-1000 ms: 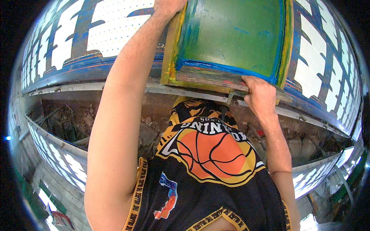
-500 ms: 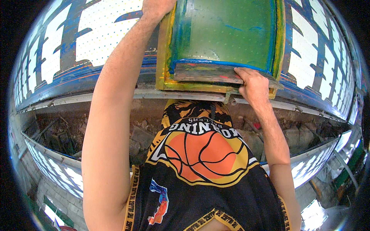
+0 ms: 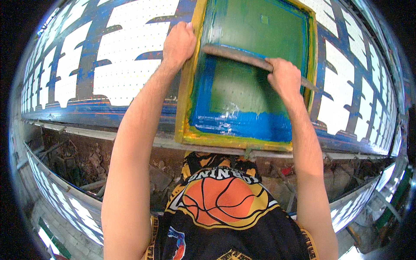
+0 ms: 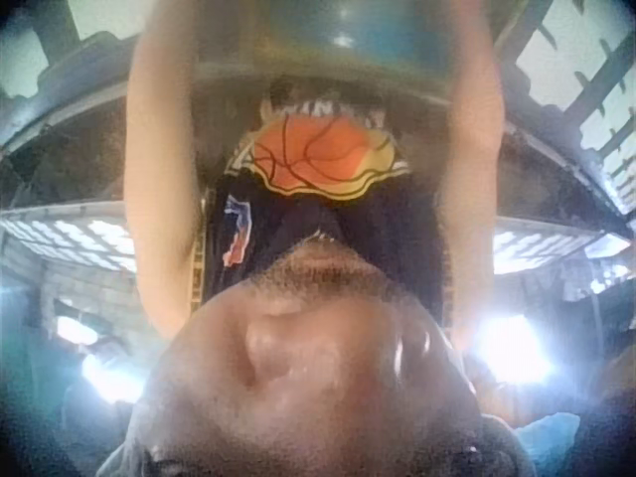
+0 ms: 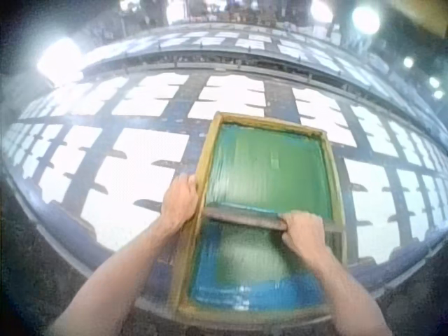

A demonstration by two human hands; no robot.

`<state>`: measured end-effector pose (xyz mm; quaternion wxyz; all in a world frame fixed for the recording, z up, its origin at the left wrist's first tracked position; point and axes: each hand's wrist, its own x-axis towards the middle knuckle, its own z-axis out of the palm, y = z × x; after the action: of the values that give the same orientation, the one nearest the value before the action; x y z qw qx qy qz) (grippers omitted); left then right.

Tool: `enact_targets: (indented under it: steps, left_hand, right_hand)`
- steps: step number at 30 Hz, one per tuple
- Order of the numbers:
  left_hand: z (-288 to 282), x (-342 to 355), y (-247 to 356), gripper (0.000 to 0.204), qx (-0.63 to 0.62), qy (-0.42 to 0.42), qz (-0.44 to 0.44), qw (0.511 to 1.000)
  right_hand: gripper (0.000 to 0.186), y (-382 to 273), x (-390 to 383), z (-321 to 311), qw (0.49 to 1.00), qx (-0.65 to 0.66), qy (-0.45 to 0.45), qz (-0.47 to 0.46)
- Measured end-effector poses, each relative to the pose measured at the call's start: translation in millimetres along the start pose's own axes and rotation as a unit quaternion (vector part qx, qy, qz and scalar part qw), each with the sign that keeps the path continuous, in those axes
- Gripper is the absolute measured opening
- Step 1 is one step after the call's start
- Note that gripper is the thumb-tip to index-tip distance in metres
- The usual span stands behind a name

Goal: The person repeatedly inks a screen printing frame with green ink using a squeegee, spreading the ink evenly across the mesh. The person then lifts and repositions the frame multiple times during the process.

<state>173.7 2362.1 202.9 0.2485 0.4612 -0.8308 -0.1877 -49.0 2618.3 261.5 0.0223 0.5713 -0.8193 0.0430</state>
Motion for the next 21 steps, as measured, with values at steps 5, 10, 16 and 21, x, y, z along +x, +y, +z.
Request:
enact_targets:
  steps: [5,10,16,21]
  left_hand:
    - [-1.9,0.3,4.7,0.042,0.025,-0.005,-0.011,1.000]
    - [-1.0,2.5,6.6,0.039,0.041,-0.012,-0.034,0.999]
    - [-1.9,1.0,7.9,0.038,0.041,-0.006,-0.016,0.999]
    - [-4.9,-0.7,13.6,0.038,0.045,-0.001,-0.031,0.999]
  right_hand:
    - [0.027,42.9,125.4,-2.7,0.999,-0.034,-0.014,0.020]
    - [0.029,84.3,227.2,-3.1,0.999,-0.043,-0.014,0.008]
    - [0.037,136.2,328.9,-3.6,0.992,-0.036,-0.077,-0.093]
    - [0.037,174.2,377.0,8.5,0.991,-0.003,-0.068,-0.111]
